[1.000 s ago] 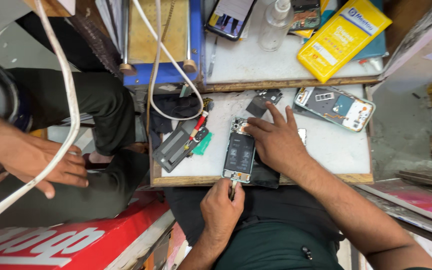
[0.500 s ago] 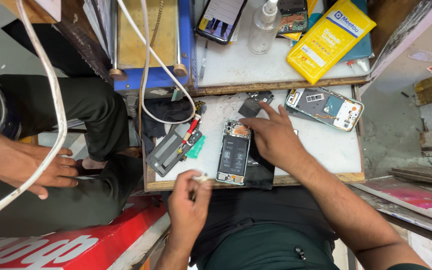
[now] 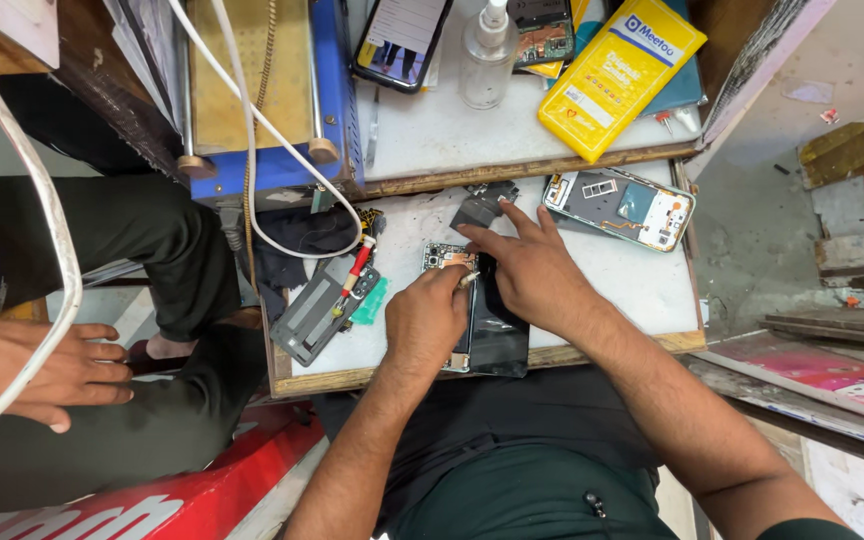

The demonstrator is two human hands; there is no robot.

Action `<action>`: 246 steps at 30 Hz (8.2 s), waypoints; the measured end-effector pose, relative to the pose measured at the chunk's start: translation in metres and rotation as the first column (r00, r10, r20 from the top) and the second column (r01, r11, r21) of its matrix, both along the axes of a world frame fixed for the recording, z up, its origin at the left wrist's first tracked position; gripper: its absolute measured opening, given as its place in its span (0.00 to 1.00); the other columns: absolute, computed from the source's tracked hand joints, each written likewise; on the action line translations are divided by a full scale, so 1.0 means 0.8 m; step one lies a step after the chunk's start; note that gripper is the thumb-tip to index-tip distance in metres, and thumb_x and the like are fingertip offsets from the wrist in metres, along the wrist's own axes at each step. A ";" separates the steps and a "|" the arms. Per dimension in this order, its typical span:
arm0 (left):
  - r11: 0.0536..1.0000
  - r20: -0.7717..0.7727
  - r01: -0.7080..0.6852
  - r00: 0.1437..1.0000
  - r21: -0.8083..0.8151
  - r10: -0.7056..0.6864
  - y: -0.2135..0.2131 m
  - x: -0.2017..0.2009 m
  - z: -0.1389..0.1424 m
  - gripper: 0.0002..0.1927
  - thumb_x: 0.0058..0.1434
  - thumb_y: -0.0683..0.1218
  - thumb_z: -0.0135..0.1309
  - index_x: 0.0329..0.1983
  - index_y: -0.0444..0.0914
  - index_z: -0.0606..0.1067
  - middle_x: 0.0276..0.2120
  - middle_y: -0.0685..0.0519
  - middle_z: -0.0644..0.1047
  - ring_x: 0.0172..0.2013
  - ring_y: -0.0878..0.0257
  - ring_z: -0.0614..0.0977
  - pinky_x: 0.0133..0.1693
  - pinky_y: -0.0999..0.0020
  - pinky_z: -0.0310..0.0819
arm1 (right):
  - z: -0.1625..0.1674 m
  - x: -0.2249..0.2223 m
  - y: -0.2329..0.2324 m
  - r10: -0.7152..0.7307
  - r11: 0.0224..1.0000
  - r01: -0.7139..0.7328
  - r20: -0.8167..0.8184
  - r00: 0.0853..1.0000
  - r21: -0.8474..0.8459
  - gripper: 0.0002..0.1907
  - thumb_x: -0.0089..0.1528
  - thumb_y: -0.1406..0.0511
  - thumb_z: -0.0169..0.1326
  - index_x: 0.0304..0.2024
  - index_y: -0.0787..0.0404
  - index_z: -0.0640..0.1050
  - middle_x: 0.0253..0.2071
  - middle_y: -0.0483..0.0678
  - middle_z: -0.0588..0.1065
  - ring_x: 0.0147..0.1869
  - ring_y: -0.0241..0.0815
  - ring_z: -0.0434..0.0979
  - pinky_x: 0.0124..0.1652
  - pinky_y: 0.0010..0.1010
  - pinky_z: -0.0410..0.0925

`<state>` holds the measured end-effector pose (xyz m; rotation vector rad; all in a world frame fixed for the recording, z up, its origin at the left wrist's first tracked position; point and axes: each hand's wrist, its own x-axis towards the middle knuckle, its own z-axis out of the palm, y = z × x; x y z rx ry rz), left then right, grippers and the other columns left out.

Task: The person uses a red-handled screwdriver to remove screws from a disassembled smartphone on a workbench, then detaches a metal bracket and sets it aside. The person briefly picks up a different smartphone to show its screen before returning to the disassembled device.

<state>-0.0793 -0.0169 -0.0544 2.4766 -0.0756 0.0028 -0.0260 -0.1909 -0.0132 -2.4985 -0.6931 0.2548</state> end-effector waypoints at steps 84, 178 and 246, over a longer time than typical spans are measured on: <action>0.916 0.120 -0.304 0.931 -0.263 0.344 -0.005 -0.176 -0.014 0.12 0.60 0.41 0.64 0.45 0.35 0.78 0.32 0.47 0.83 0.31 0.55 0.87 0.33 0.65 0.82 | -0.017 0.000 0.000 0.045 0.998 -0.046 0.048 0.998 0.034 0.25 0.60 0.73 0.48 0.60 0.56 0.75 0.54 0.54 0.79 0.76 0.64 0.58 0.71 0.65 0.46; 0.195 -0.318 -0.345 0.935 -0.918 0.156 0.109 -0.144 0.008 0.31 0.75 0.54 0.43 0.74 0.31 0.61 0.62 0.45 0.73 0.60 0.60 0.73 0.60 0.64 0.65 | -0.040 -0.070 0.099 0.786 0.449 0.674 -0.618 0.014 0.587 0.34 0.72 0.45 0.37 0.73 0.56 0.60 0.65 0.53 0.70 0.65 0.54 0.75 0.54 0.63 0.74; -0.058 -0.112 -0.096 0.777 -0.994 0.620 0.233 -0.126 -0.002 0.37 0.61 0.38 0.42 0.77 0.41 0.58 0.66 0.46 0.68 0.66 0.52 0.72 0.68 0.50 0.68 | -0.052 -0.075 -0.198 -0.513 0.751 0.495 -0.086 0.854 0.436 0.10 0.75 0.71 0.47 0.51 0.71 0.79 0.40 0.52 0.81 0.41 0.35 0.79 0.45 0.25 0.72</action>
